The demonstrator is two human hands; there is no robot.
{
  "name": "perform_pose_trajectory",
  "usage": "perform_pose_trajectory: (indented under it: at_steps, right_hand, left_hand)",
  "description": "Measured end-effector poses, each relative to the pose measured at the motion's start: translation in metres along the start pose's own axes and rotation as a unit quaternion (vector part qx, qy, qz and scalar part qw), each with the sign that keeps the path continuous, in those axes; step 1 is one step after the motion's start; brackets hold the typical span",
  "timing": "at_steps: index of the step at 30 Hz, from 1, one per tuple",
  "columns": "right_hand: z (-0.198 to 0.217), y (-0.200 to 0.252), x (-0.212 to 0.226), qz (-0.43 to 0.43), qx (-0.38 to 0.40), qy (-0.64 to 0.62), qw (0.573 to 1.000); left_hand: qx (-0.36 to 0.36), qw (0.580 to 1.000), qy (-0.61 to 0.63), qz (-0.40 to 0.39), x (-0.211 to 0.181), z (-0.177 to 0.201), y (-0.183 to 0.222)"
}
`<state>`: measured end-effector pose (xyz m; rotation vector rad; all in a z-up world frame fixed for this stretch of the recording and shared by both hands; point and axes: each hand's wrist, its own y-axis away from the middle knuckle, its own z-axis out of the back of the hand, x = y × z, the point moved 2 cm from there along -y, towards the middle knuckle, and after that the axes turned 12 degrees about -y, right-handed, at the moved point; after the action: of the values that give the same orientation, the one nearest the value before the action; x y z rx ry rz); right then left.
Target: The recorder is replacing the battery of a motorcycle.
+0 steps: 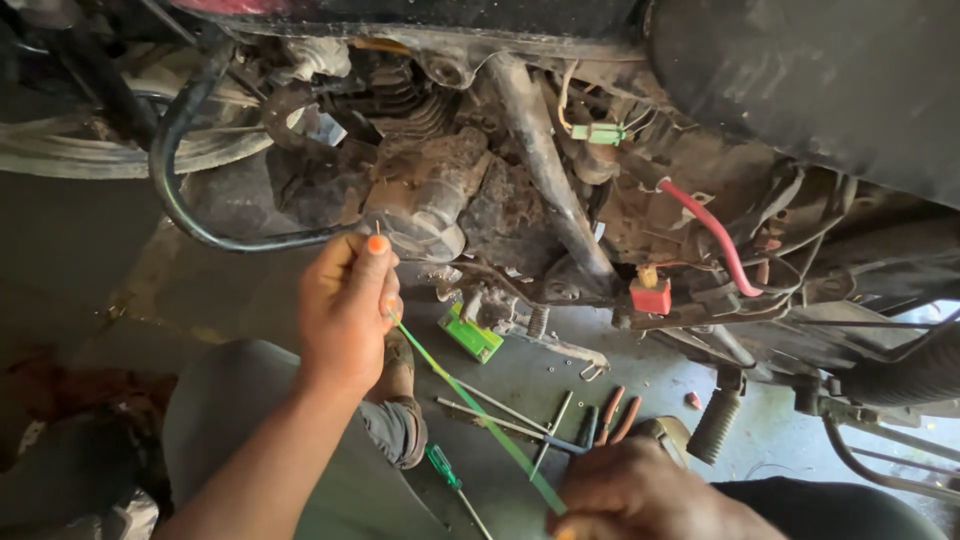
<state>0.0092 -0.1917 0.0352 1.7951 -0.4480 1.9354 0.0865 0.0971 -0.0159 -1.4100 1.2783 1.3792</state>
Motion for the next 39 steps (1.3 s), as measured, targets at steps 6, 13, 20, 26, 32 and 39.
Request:
perform_pose_trajectory:
  at_steps: [6, 13, 20, 26, 32, 39]
  right_hand:
    - [0.012, 0.004, 0.015, 0.063, -0.005, 0.014, 0.998]
    - [0.007, 0.027, 0.018, -0.011, 0.022, 0.057, 0.998]
    - [0.056, 0.069, 0.044, 0.143, -0.243, 0.062, 0.958]
    - [0.068, 0.115, 0.019, 0.118, -0.29, 0.029, 0.949]
    - [0.065, 0.126, -0.025, 0.074, -0.38, 0.036, 0.921]
    - [0.032, 0.085, -0.013, 0.032, -0.298, 0.06, 0.952]
  left_hand:
    - [0.029, 0.998, -0.049, 0.004, 0.004, -0.008, 0.007]
    - [0.235, 0.804, -0.546, -0.018, 0.061, -0.035, 0.015]
    - [0.505, 0.488, -0.709, 0.063, 0.088, -0.063, 0.031]
    - [0.5, 0.376, -0.768, -0.135, 0.328, -0.042, -0.016]
    - [0.263, 0.538, -0.776, -0.196, 0.434, -0.045, -0.009]
    - [0.308, 0.372, -0.83, -0.28, 0.522, -0.023, -0.042]
